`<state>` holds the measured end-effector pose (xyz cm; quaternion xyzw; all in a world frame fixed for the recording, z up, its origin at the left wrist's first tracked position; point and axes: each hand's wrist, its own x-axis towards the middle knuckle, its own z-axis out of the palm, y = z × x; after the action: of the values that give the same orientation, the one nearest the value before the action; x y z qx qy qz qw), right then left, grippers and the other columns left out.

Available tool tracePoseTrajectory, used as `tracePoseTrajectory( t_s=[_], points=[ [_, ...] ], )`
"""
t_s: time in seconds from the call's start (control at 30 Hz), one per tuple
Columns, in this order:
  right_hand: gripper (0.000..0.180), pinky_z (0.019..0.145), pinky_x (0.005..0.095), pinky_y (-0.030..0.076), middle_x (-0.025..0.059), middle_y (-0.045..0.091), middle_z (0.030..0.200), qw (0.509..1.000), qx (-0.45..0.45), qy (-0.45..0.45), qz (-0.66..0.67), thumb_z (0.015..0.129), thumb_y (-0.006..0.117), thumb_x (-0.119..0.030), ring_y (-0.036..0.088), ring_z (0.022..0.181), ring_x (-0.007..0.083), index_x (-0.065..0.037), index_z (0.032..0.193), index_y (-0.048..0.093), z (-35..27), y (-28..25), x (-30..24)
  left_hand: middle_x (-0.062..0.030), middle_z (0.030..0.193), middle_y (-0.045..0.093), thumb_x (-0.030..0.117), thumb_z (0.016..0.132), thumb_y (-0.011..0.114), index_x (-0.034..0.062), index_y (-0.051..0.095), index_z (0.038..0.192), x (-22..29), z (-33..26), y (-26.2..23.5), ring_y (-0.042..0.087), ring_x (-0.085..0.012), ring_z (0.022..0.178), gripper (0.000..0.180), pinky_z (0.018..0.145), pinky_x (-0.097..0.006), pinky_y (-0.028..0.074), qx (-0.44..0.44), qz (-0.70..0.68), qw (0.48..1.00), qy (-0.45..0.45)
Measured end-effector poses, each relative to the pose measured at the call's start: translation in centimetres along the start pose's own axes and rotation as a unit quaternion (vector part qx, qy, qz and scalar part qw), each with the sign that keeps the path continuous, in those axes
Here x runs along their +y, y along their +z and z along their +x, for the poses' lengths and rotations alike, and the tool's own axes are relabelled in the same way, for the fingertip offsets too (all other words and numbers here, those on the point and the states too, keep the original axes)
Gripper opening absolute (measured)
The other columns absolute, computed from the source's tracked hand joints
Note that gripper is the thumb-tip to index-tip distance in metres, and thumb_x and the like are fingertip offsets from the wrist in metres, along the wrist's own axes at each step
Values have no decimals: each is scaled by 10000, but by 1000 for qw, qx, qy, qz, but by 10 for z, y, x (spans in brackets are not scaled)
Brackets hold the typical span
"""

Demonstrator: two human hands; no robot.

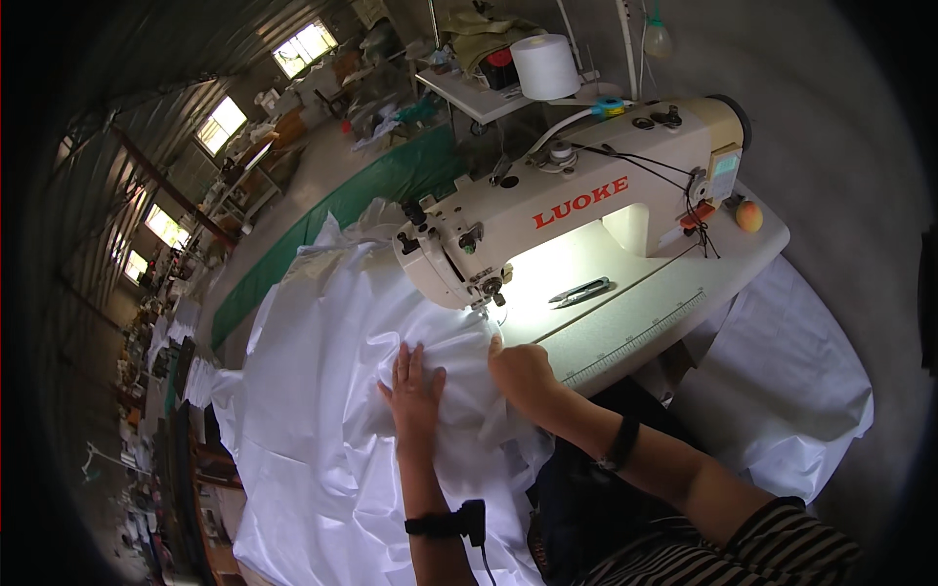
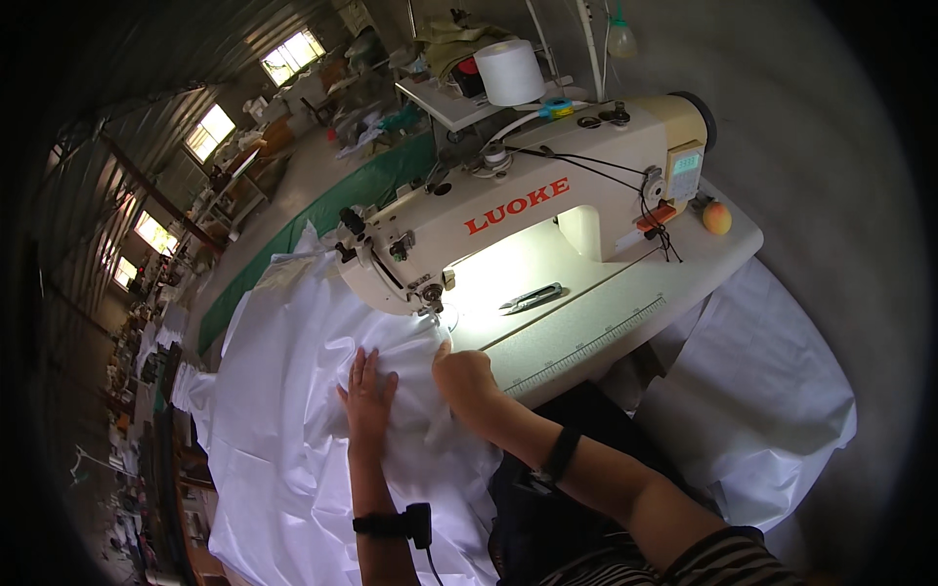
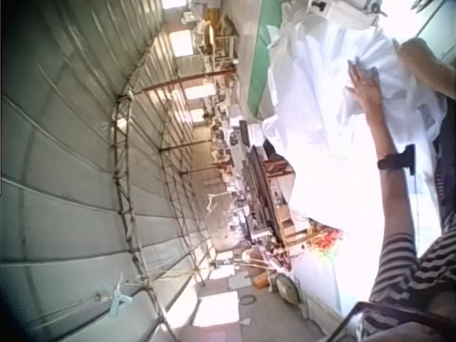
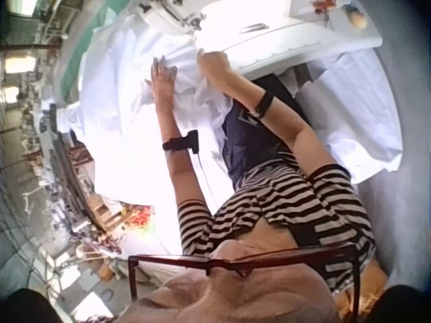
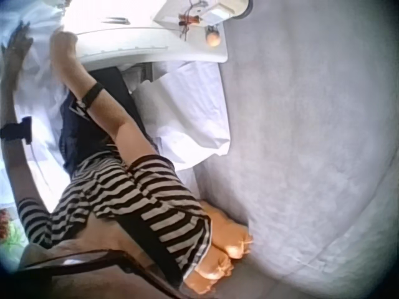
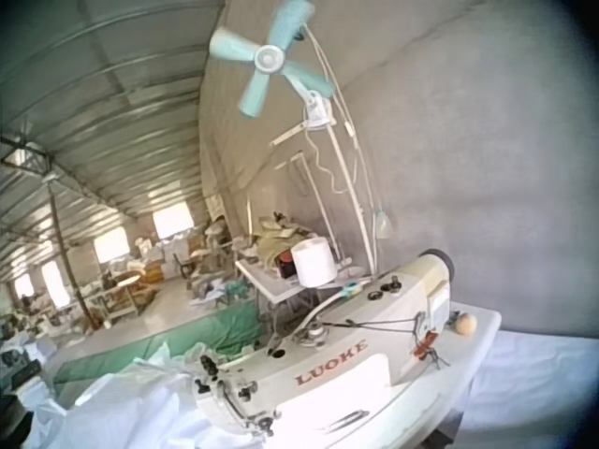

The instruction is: Sewing a large piece of white fabric using an industrial sewing machine.

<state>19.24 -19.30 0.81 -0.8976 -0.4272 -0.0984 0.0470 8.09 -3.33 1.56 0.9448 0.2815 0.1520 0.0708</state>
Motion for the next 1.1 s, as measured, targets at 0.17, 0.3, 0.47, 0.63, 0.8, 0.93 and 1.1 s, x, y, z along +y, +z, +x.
tracePoseTrajectory(
  t_s=[0.17,0.3,0.47,0.63,0.8,0.93,1.1],
  points=[
    [500,429,305,464,-18,641,599,998,-27,-6,63,845,591,-138,644,503,156,-2,1325,565,-18,-1,8,-42,1538,390,306,904,626,177,525,1379,29,-13,4,360,-243,1419,503,1128,-647,220,35,47,996,62],
    [518,440,304,469,-10,643,595,999,19,-17,37,835,597,-143,642,503,164,-3,1332,558,-28,-6,5,-34,1533,412,367,930,589,197,522,1400,60,-45,12,334,-270,1440,504,1140,-629,191,-4,11,997,77],
    [522,440,300,466,-12,637,584,999,35,3,22,847,584,-134,636,495,162,4,1349,543,-8,7,8,-53,1545,393,366,949,556,204,473,1443,52,-17,18,312,-278,1451,527,1153,-630,141,-18,10,997,76],
    [530,430,301,461,-17,652,606,1000,-14,-2,16,863,571,-127,638,501,149,17,1370,518,8,4,5,-62,1554,376,342,954,539,208,452,1458,43,1,24,284,-285,1464,529,1157,-629,132,-32,9,996,78],
    [424,465,346,491,30,666,631,999,-20,0,35,890,563,-157,663,542,204,-36,1294,597,7,0,19,-56,1557,371,319,951,530,224,451,1458,44,3,23,270,-278,1471,522,1159,-627,135,-38,15,996,76],
    [223,597,431,535,150,678,726,960,63,1,273,982,518,-290,683,684,327,-135,911,661,24,-19,76,-41,1560,369,281,950,538,233,443,1462,46,0,22,279,-270,1468,523,1158,-626,151,-31,23,996,77],
    [290,609,413,516,103,668,684,928,147,-35,340,988,519,-313,677,657,285,-90,860,655,46,-38,104,32,1490,469,151,952,546,260,558,1362,52,2,12,354,-232,1432,424,1156,-634,161,-49,-52,982,173]
  ],
)
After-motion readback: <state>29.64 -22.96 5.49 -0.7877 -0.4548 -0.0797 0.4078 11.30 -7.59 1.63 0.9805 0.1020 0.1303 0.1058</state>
